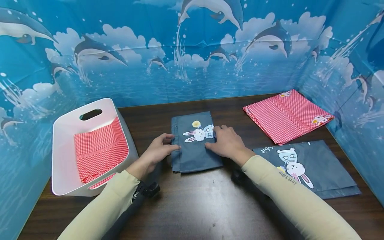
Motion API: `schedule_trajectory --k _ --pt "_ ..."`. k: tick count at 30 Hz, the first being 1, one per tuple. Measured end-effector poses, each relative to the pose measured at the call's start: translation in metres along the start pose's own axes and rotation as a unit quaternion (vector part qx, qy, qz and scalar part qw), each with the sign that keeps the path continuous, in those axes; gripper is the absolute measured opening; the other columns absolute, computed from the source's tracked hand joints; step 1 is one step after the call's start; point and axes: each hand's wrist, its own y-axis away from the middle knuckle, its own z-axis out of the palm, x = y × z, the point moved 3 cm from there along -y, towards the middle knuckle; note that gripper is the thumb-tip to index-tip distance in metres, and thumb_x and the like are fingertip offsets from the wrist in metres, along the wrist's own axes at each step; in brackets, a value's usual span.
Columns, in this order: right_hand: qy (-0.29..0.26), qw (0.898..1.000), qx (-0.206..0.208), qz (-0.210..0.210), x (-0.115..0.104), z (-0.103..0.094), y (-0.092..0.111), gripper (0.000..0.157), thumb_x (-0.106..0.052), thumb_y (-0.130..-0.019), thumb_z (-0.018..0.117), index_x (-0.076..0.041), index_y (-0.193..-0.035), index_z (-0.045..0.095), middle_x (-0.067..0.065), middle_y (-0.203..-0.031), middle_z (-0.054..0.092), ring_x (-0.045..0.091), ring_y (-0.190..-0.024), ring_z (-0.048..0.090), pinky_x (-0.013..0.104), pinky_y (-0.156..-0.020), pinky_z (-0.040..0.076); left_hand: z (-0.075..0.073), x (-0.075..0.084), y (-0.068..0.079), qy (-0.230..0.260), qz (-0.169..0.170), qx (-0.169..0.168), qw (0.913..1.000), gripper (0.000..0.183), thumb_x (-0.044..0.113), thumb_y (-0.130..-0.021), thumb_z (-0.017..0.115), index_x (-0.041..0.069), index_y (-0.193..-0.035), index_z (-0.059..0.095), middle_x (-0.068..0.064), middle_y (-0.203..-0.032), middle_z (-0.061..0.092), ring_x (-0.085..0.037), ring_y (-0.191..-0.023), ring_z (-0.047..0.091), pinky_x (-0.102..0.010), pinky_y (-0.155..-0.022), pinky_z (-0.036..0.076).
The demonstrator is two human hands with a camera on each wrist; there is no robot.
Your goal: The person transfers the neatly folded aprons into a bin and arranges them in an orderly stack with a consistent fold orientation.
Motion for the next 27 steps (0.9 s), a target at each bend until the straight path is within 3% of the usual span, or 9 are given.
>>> schedule_trajectory --k 6,11,18,23,27 --pt "-0.035 0.999 -0.006 0.019 0.006 0.000 -0.003 0.069 -0.043 -0.096 0.078 0.003 -0.144 0.060 0.023 -0.135 0.065 0.038 -0.119 0.063 0.057 -0.105 0.055 -0.003 -0.003 -0.004 0.064 -0.039 -0.014 0.9971 0.065 0.022 -0.101 0.072 0.007 -0.158 0.046 -0.020 -0.163 0.044 -0.036 -0.139 0.057 -0.052 -0.117 0.051" --pt "-0.033 0.999 -0.006 0.013 0.002 0.003 -0.002 0.072 -0.041 -0.094 0.079 0.005 -0.145 0.058 0.024 -0.132 0.064 0.037 -0.115 0.062 0.056 -0.101 0.056 -0.001 -0.004 -0.006 0.072 -0.048 -0.020 0.9961 0.062 0.024 -0.101 0.072 0.009 -0.157 0.048 -0.018 -0.166 0.042 -0.036 -0.142 0.055 -0.053 -0.116 0.051" --pt "-0.053 0.998 -0.022 0.026 -0.004 0.009 -0.001 0.085 -0.040 -0.093 0.080 0.007 -0.155 0.047 0.030 -0.150 0.054 0.043 -0.132 0.058 0.061 -0.113 0.051 0.005 -0.002 -0.006 0.071 -0.034 -0.014 0.9968 0.057 0.022 -0.100 0.073 0.009 -0.153 0.053 -0.018 -0.164 0.042 -0.035 -0.135 0.056 -0.053 -0.113 0.052" --pt "-0.103 0.993 -0.027 0.041 -0.001 0.012 0.001 0.082 -0.038 -0.093 0.080 0.002 -0.156 0.047 0.028 -0.149 0.052 0.041 -0.133 0.053 0.059 -0.114 0.049 0.006 -0.003 -0.006 0.083 -0.028 0.003 0.9961 0.051 0.019 -0.100 0.073 0.009 -0.147 0.059 -0.017 -0.159 0.048 -0.031 -0.125 0.058 -0.050 -0.108 0.053" --pt "-0.146 0.987 -0.032 0.052 0.003 0.010 0.002 0.083 -0.036 -0.093 0.080 -0.002 -0.159 0.044 0.025 -0.150 0.053 0.040 -0.133 0.051 0.059 -0.114 0.048 0.004 -0.003 -0.005 0.093 -0.020 0.013 0.9954 0.041 0.018 -0.100 0.072 0.010 -0.140 0.066 -0.015 -0.146 0.059 -0.027 -0.113 0.057 -0.043 -0.100 0.051"
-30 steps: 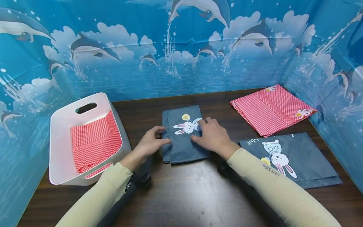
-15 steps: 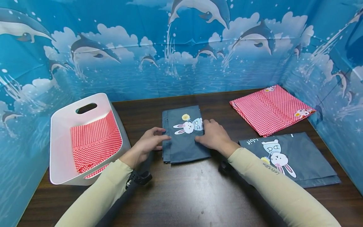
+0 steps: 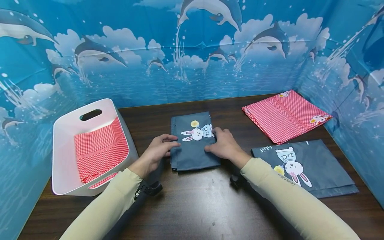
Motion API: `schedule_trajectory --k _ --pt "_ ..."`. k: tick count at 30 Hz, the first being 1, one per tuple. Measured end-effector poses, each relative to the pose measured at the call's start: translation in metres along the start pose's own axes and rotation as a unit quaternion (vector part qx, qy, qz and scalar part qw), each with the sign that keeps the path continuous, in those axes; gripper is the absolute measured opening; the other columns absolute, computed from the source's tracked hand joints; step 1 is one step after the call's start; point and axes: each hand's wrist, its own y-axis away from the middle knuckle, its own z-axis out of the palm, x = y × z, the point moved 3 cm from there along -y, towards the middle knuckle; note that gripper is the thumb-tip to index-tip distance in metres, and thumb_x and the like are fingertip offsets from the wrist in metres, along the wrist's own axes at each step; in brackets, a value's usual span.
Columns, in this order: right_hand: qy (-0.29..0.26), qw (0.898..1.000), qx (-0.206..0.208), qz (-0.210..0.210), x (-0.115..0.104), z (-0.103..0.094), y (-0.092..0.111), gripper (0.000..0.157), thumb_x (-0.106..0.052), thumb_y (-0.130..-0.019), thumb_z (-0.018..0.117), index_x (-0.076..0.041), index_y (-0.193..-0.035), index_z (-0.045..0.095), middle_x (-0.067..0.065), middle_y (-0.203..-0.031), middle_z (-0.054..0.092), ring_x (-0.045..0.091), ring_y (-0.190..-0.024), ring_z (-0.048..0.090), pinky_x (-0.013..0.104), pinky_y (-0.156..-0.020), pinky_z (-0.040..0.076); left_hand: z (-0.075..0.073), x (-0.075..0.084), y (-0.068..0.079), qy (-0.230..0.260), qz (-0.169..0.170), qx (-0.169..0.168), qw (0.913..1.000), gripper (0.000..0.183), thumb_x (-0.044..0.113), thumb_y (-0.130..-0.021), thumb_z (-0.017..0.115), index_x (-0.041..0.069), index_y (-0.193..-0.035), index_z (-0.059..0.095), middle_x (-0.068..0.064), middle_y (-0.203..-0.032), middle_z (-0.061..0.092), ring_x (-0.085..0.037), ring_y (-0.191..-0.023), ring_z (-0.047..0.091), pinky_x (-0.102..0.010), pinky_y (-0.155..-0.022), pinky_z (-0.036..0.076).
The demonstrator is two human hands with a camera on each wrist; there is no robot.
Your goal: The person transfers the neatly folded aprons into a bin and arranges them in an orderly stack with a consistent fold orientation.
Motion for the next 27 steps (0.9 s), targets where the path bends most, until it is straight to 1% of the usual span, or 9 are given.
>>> schedule_trajectory --k 3,6,11,15,20,22,23,25,27 --pt "-0.016 1.000 0.001 0.000 0.000 -0.001 0.001 0.090 -0.036 -0.093 0.080 -0.005 -0.165 0.036 0.027 -0.154 0.051 0.043 -0.139 0.050 0.062 -0.116 0.046 -0.002 0.001 0.000 0.003 0.007 0.001 1.0000 0.036 0.018 -0.100 0.071 0.013 -0.136 0.070 -0.012 -0.142 0.060 -0.027 -0.112 0.054 -0.043 -0.101 0.048" --pt "-0.038 0.999 -0.003 -0.007 0.000 -0.001 0.001 0.093 -0.034 -0.094 0.080 -0.012 -0.169 0.030 0.028 -0.160 0.048 0.044 -0.147 0.048 0.063 -0.120 0.043 -0.003 0.001 0.000 0.014 0.008 -0.005 0.9999 0.037 0.018 -0.101 0.071 0.016 -0.138 0.071 -0.010 -0.153 0.055 -0.029 -0.122 0.053 -0.048 -0.109 0.047" --pt "-0.088 0.995 -0.032 -0.016 0.000 0.003 0.003 0.076 -0.035 -0.096 0.080 -0.024 -0.163 0.045 0.027 -0.163 0.048 0.044 -0.149 0.048 0.065 -0.121 0.041 -0.003 -0.004 -0.002 0.032 0.001 -0.021 0.9993 0.039 0.019 -0.102 0.071 0.019 -0.141 0.069 -0.009 -0.168 0.043 -0.034 -0.136 0.049 -0.056 -0.120 0.043" --pt "-0.105 0.993 -0.048 -0.017 -0.001 0.005 0.005 0.068 -0.034 -0.093 0.083 -0.019 -0.153 0.055 0.023 -0.166 0.044 0.042 -0.151 0.043 0.065 -0.124 0.037 -0.003 -0.007 -0.002 0.026 0.005 -0.026 0.9993 0.040 0.019 -0.101 0.073 0.021 -0.140 0.070 -0.009 -0.168 0.041 -0.033 -0.139 0.047 -0.055 -0.122 0.040" --pt "-0.097 0.993 -0.056 -0.039 0.000 0.002 0.004 0.070 -0.031 -0.092 0.084 -0.011 -0.150 0.051 0.023 -0.168 0.039 0.042 -0.153 0.038 0.065 -0.128 0.031 -0.003 -0.014 -0.003 0.033 -0.003 -0.039 0.9987 0.037 0.017 -0.099 0.075 0.017 -0.136 0.073 -0.009 -0.168 0.041 -0.031 -0.146 0.043 -0.053 -0.126 0.038" --pt "-0.102 0.991 -0.067 -0.050 0.001 0.001 0.004 0.068 -0.029 -0.092 0.084 -0.011 -0.149 0.051 0.023 -0.167 0.039 0.040 -0.150 0.039 0.064 -0.127 0.033 -0.003 -0.016 -0.004 0.037 -0.009 -0.044 0.9983 0.035 0.017 -0.099 0.075 0.017 -0.134 0.074 -0.009 -0.167 0.042 -0.030 -0.145 0.043 -0.051 -0.125 0.039" --pt "-0.110 0.990 -0.077 -0.050 0.003 0.000 0.003 0.066 -0.027 -0.093 0.083 -0.012 -0.149 0.052 0.022 -0.166 0.040 0.041 -0.144 0.045 0.062 -0.122 0.039 -0.003 -0.017 -0.004 0.037 -0.009 -0.046 0.9982 0.034 0.017 -0.099 0.075 0.017 -0.133 0.074 -0.009 -0.166 0.042 -0.030 -0.143 0.044 -0.050 -0.123 0.039" --pt "-0.132 0.985 -0.097 -0.048 0.008 0.000 0.001 0.061 -0.023 -0.094 0.082 -0.013 -0.148 0.055 0.021 -0.160 0.042 0.037 -0.126 0.054 0.054 -0.108 0.051 -0.003 -0.018 -0.005 0.034 -0.007 -0.048 0.9982 0.034 0.016 -0.098 0.076 0.016 -0.132 0.074 -0.009 -0.165 0.043 -0.029 -0.140 0.045 -0.047 -0.120 0.041" --pt "-0.160 0.980 -0.116 -0.036 0.013 0.001 0.000 0.055 -0.019 -0.095 0.081 -0.015 -0.146 0.059 0.019 -0.149 0.047 0.032 -0.106 0.057 0.043 -0.090 0.054 -0.004 -0.019 -0.006 0.028 -0.004 -0.053 0.9982 0.034 0.016 -0.098 0.076 0.015 -0.132 0.074 -0.009 -0.163 0.045 -0.029 -0.136 0.047 -0.045 -0.116 0.042"
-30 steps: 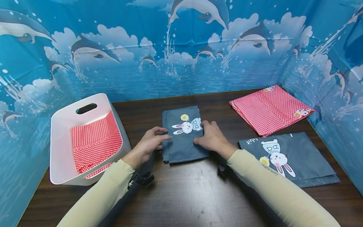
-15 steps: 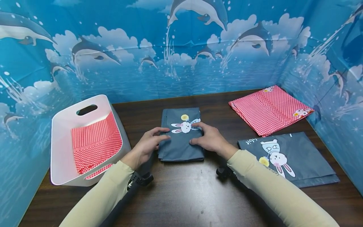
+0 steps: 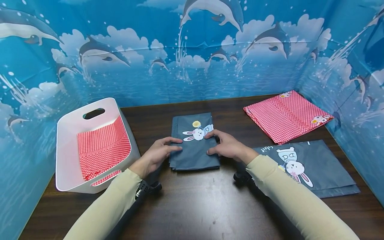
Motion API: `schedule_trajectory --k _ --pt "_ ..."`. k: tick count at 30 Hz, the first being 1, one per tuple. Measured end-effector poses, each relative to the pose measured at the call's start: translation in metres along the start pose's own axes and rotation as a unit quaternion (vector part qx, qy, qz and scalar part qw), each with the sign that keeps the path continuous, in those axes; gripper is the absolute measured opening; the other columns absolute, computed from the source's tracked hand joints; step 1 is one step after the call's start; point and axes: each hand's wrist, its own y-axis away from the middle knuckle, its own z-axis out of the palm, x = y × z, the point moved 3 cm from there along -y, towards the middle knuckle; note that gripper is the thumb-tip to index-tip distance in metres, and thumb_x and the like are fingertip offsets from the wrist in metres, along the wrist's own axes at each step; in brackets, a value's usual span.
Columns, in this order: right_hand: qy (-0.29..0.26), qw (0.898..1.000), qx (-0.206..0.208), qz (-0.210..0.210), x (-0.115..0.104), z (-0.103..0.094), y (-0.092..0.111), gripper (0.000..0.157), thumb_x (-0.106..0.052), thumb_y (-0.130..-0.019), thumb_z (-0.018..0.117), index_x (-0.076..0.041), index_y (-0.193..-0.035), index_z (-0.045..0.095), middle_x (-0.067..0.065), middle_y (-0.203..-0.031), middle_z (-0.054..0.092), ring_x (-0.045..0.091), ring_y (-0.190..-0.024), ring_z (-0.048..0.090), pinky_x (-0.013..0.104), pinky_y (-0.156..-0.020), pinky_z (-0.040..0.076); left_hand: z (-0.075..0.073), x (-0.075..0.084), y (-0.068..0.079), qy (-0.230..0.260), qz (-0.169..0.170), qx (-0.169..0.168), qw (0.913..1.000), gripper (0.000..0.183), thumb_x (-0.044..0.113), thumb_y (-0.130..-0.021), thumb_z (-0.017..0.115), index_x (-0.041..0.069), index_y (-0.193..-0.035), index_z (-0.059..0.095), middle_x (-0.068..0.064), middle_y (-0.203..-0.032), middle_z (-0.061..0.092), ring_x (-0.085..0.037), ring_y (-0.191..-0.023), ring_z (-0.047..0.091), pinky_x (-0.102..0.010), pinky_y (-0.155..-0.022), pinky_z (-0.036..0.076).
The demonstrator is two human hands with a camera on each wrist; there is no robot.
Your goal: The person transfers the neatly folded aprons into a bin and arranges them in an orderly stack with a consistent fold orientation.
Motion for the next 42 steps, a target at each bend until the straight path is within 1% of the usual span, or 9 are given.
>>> schedule_trajectory --k 2,6,9,12,16,24,31,34,42 --pt "-0.023 1.000 -0.007 0.012 0.005 -0.002 0.000 0.051 -0.018 -0.096 0.080 -0.017 -0.144 0.063 0.016 -0.135 0.050 0.028 -0.090 0.055 0.035 -0.075 0.051 0.000 0.001 -0.001 -0.012 0.008 -0.003 0.9999 0.034 0.016 -0.099 0.075 0.015 -0.132 0.074 -0.010 -0.161 0.047 -0.028 -0.134 0.048 -0.043 -0.113 0.043" --pt "-0.034 0.999 -0.008 0.008 0.008 -0.006 0.001 0.047 -0.021 -0.095 0.081 -0.018 -0.140 0.068 0.013 -0.121 0.053 0.026 -0.093 0.053 0.031 -0.075 0.051 0.000 0.002 -0.003 -0.041 0.026 0.001 0.9988 0.033 0.013 -0.100 0.074 0.016 -0.132 0.074 -0.011 -0.157 0.051 -0.030 -0.133 0.048 -0.043 -0.109 0.044" --pt "-0.018 1.000 -0.004 -0.006 0.009 -0.006 0.001 0.047 -0.023 -0.094 0.083 -0.018 -0.139 0.069 0.013 -0.130 0.055 0.029 -0.103 0.052 0.036 -0.081 0.049 0.001 0.002 -0.004 -0.068 0.040 0.007 0.9968 0.033 0.012 -0.099 0.075 0.019 -0.132 0.076 -0.010 -0.156 0.053 -0.029 -0.129 0.049 -0.041 -0.104 0.044" --pt "0.014 1.000 0.001 -0.016 0.010 -0.003 -0.001 0.048 -0.023 -0.092 0.084 -0.019 -0.138 0.070 0.014 -0.146 0.055 0.031 -0.118 0.050 0.042 -0.094 0.046 0.004 -0.001 -0.004 -0.086 0.044 0.011 0.9953 0.035 0.012 -0.098 0.077 0.020 -0.132 0.076 -0.011 -0.148 0.057 -0.024 -0.104 0.055 -0.035 -0.088 0.046" --pt "0.043 0.999 0.007 -0.022 0.011 0.002 -0.002 0.049 -0.024 -0.092 0.085 -0.020 -0.138 0.070 0.014 -0.154 0.054 0.033 -0.127 0.046 0.048 -0.102 0.042 0.006 -0.006 -0.005 -0.096 0.052 0.021 0.9938 0.037 0.012 -0.096 0.079 0.019 -0.132 0.075 -0.011 -0.132 0.058 -0.021 -0.082 0.045 -0.031 -0.072 0.038" --pt "0.054 0.998 0.011 -0.036 0.011 0.004 0.004 0.057 -0.030 -0.093 0.085 -0.021 -0.145 0.064 0.017 -0.165 0.045 0.040 -0.143 0.045 0.066 -0.120 0.038 0.008 -0.006 -0.006 -0.113 0.079 0.046 0.9894 0.037 0.010 -0.095 0.081 0.019 -0.130 0.076 -0.009 -0.123 0.059 -0.025 -0.097 0.046 -0.035 -0.080 0.036" --pt "0.053 0.998 0.014 -0.033 0.013 0.009 0.006 0.056 -0.029 -0.094 0.084 -0.023 -0.146 0.062 0.018 -0.168 0.041 0.041 -0.147 0.041 0.068 -0.122 0.035 0.008 -0.010 -0.007 -0.116 0.084 0.046 0.9887 0.037 0.011 -0.095 0.081 0.019 -0.130 0.076 -0.006 -0.100 0.054 -0.021 -0.076 0.046 -0.032 -0.074 0.038" --pt "0.048 0.998 0.018 -0.031 0.014 0.009 0.007 0.055 -0.028 -0.094 0.084 -0.024 -0.145 0.062 0.017 -0.169 0.040 0.040 -0.151 0.039 0.069 -0.124 0.032 0.009 -0.011 -0.006 -0.118 0.091 0.045 0.9878 0.037 0.011 -0.095 0.080 0.019 -0.131 0.075 -0.006 -0.095 0.050 -0.022 -0.080 0.047 -0.032 -0.076 0.038" --pt "0.041 0.999 0.020 -0.025 0.018 0.013 0.010 0.053 -0.028 -0.094 0.083 -0.024 -0.143 0.063 0.016 -0.170 0.039 0.041 -0.155 0.035 0.070 -0.127 0.028 0.010 -0.014 -0.002 -0.134 0.091 0.041 0.9860 0.037 0.013 -0.096 0.080 0.020 -0.132 0.074 -0.006 -0.103 0.053 -0.023 -0.088 0.047 -0.034 -0.079 0.038"
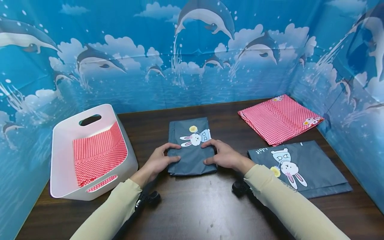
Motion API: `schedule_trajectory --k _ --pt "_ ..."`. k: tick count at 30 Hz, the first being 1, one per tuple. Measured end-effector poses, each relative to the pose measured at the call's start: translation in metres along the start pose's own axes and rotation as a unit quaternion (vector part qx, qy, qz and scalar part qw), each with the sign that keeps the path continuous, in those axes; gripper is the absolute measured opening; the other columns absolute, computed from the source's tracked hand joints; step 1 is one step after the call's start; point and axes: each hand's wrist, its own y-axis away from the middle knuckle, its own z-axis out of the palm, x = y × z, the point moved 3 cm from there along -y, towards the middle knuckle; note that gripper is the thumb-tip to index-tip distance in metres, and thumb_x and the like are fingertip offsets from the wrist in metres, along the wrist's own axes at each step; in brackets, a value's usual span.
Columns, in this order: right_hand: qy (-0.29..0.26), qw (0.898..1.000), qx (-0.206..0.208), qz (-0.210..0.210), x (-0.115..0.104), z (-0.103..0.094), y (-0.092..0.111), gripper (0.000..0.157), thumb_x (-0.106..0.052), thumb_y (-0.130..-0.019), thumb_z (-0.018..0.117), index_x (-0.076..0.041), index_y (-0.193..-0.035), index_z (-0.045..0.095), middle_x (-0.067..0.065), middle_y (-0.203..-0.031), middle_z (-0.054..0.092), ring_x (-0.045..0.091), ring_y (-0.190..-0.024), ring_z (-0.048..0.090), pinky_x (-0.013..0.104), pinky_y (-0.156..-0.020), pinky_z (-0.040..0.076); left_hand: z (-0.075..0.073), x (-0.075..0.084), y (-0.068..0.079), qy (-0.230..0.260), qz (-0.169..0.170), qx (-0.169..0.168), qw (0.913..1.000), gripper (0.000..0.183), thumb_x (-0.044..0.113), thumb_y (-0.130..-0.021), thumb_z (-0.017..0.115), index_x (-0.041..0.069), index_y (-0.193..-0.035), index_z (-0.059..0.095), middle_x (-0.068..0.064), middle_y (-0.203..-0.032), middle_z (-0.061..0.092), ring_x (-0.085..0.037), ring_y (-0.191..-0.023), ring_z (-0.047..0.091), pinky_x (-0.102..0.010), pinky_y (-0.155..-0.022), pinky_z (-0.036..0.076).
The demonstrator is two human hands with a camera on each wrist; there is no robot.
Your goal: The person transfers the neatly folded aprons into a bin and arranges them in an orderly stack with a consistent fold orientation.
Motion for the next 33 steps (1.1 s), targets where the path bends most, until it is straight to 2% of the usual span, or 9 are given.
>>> schedule_trajectory --k 6,14,24,33 --pt "-0.004 1.000 0.003 -0.005 0.0021 0.0024 0.0000 0.052 -0.027 -0.094 0.083 -0.024 -0.143 0.063 0.015 -0.169 0.042 0.040 -0.155 0.036 0.070 -0.127 0.029 -0.0002 -0.0016 0.0019 0.000 -0.008 -0.007 0.9999 0.036 0.014 -0.097 0.079 0.020 -0.132 0.074 -0.006 -0.099 0.050 -0.023 -0.084 0.047 -0.034 -0.077 0.037" --pt "0.003 1.000 0.005 -0.008 0.0003 0.0021 -0.0009 0.052 -0.027 -0.094 0.083 -0.024 -0.142 0.063 0.015 -0.169 0.042 0.040 -0.154 0.037 0.070 -0.126 0.030 -0.0018 -0.0008 0.0021 0.001 -0.001 -0.004 1.0000 0.036 0.014 -0.096 0.080 0.019 -0.131 0.074 -0.007 -0.099 0.050 -0.023 -0.081 0.046 -0.034 -0.076 0.036" --pt "0.011 1.000 0.005 -0.013 -0.0005 0.0009 -0.0008 0.052 -0.028 -0.093 0.084 -0.024 -0.142 0.064 0.016 -0.167 0.044 0.040 -0.152 0.040 0.070 -0.124 0.033 -0.0025 0.0006 0.0028 0.005 -0.009 -0.004 0.9999 0.036 0.014 -0.096 0.080 0.018 -0.131 0.074 -0.009 -0.109 0.054 -0.025 -0.092 0.048 -0.034 -0.078 0.037" --pt "0.018 1.000 0.010 -0.014 -0.0011 0.0024 0.0002 0.052 -0.028 -0.093 0.084 -0.023 -0.141 0.064 0.018 -0.164 0.045 0.040 -0.150 0.042 0.068 -0.123 0.035 -0.0015 -0.0002 0.0026 0.009 -0.009 -0.002 0.9999 0.037 0.013 -0.095 0.081 0.018 -0.132 0.074 -0.009 -0.107 0.054 -0.024 -0.088 0.048 -0.034 -0.077 0.036"
